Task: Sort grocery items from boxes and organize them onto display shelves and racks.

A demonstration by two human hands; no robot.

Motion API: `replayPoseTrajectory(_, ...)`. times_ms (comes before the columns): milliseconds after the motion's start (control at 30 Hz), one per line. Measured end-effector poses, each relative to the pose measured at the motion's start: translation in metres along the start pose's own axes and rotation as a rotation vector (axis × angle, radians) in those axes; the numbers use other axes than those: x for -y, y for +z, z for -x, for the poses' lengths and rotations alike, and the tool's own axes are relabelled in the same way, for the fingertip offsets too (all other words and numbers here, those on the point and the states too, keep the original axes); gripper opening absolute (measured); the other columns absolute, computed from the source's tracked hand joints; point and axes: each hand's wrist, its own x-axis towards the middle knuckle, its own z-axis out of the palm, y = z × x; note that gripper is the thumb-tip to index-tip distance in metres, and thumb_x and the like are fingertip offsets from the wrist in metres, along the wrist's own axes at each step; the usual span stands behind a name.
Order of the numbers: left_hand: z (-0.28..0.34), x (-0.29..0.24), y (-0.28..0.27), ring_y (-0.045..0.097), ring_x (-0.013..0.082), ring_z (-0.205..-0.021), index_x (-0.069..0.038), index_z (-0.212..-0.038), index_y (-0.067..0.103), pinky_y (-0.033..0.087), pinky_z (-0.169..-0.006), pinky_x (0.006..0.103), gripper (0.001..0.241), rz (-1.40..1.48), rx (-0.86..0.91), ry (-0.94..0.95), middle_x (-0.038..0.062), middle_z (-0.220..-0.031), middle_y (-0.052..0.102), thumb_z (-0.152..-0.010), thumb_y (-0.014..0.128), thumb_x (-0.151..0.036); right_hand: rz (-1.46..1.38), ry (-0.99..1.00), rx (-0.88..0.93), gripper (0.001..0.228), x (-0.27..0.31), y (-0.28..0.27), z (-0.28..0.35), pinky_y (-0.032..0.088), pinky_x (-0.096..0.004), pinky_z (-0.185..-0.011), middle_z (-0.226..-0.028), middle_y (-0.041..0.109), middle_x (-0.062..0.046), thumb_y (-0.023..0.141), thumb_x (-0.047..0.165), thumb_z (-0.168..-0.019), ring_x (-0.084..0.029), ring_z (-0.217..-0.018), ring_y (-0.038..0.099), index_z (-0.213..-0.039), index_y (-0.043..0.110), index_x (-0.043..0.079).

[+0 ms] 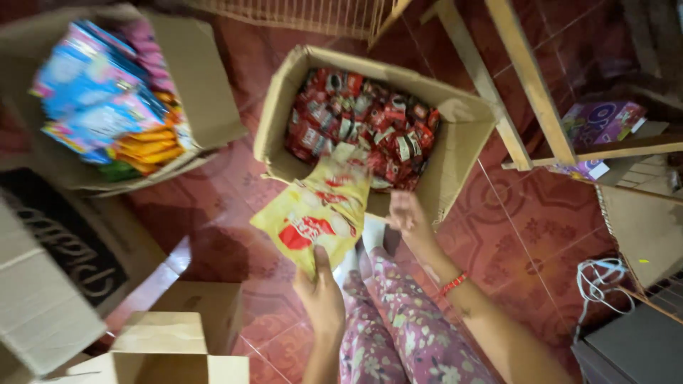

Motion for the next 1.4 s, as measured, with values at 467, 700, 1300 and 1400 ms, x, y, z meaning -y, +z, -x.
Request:
replayPoseTrajectory(467, 0.171, -0.146, -0.086, 0.060, 0.0115, -0.090, 0.005, -0.118, 0.071, 0.051, -0.081, 0.0280, 0.026, 0.124, 0.287, 0.161, 0.007, -0.102, 0.074, -0.100, 0.064, -0.012, 0.694, -0.690, -0.155, 0.078, 0.176, 0.073, 0.203, 0.040, -0.048, -0.106, -0.138, 0.054, -0.019, 0.078, 0.015, -0.074, -0.040, -0.127, 0.051, -0.145, 0.047, 0.005)
replayPoseTrajectory(700, 0.193, -0.248, -0.090, 0.068, 0.0198, -0.112, 0.001, -0.130, 0.061, 0.056, -0.098, 0.0348, 0.034, 0.609, 0.578, 0.127, 0.009, -0.124, 0.071, -0.096, 0.060, -0.004, 0.462, -0.744, -0.292, 0.041, 0.193, 0.042, 0.173, 0.048, -0.040, -0.103, -0.125, 0.067, -0.019, 0.062, 0.007, -0.092, -0.035, -0.119, 0.063, -0.132, 0.061, 0.001)
replayPoseTrajectory(1300, 0.125, -0.261, -0.064, 0.033, 0.0481, -0.141, 0.003, -0.159, 0.002, 0.033, -0.114, 0.0579, 0.107, -0.265, 0.523, 0.988, 0.037, -0.159, 0.024, -0.093, 0.082, -0.022, -0.096, -0.805, 0.149, 0.031, 0.441, 0.012, 0.319, 0.049, -0.029, -0.090, -0.109, 0.071, -0.004, 0.053, 0.021, -0.104, -0.013, -0.101, 0.063, -0.120, 0.068, -0.001)
replayPoseTrajectory(1400, 0.161, -0.343, -0.068, 0.051, 0.0404, -0.127, -0.001, -0.160, -0.002, 0.048, -0.101, 0.0492, 0.115, -0.125, 0.675, 1.073, 0.032, -0.142, 0.043, -0.085, 0.082, -0.020, -0.037, -0.788, 0.297, 0.037, 0.458, 0.008, 0.334, 0.050, -0.031, -0.094, -0.112, 0.070, -0.006, 0.052, 0.028, -0.109, -0.015, -0.106, 0.062, -0.120, 0.067, -0.003)
